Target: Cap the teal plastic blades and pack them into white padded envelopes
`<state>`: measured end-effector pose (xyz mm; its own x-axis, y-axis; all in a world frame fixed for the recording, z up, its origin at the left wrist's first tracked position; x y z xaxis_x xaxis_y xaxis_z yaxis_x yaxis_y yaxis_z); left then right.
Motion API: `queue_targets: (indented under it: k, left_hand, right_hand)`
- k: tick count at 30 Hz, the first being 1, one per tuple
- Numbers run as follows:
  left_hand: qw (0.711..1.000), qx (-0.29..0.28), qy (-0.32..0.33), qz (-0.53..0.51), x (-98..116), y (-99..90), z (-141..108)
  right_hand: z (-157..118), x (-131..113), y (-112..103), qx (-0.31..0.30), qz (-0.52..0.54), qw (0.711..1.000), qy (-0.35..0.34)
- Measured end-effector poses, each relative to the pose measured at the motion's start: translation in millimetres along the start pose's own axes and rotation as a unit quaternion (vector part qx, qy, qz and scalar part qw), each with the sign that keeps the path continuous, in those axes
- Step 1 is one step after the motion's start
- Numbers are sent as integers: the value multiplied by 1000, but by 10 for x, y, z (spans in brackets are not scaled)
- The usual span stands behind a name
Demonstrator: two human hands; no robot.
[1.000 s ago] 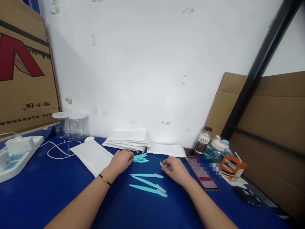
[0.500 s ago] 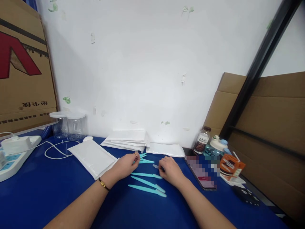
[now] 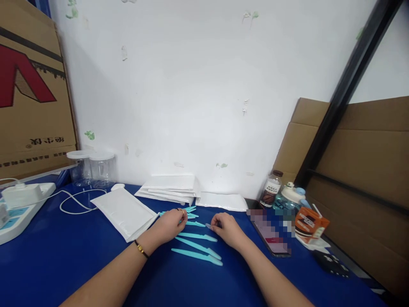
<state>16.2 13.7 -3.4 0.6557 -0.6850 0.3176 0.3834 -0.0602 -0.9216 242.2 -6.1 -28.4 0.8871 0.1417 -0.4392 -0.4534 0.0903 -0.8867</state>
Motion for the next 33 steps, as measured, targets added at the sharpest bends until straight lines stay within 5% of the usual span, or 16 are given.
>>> queue_targets:
  k: [22,25,29,33]
  left_hand:
    - [996,-38,55,-51,5,182,68]
    - [998,-33,30,-38,-69,95,52]
    - [996,22,-26,77,-290,-78,20]
    - [991,14,-39,127,-445,-131,12]
  right_hand:
    - [-100,-146,-30,-48,66,995,-50]
    - [-99,-59,-104,-66,89,993,-43]
    - [-80,222,-357,15,76,997,19]
    - [-113,430,-549,22,7,996,82]
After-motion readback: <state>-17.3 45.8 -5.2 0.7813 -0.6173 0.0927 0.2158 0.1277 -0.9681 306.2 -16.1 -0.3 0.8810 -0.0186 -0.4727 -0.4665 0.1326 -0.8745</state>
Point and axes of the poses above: each hand's wrist, its own z-axis towards the middle knuckle, its own y-axis out of the palm, x = y × z, the point moved 1 cm from there along z, towards the middle knuckle, and after that the axes turned 8 degrees about y, right-handed, at the moved point
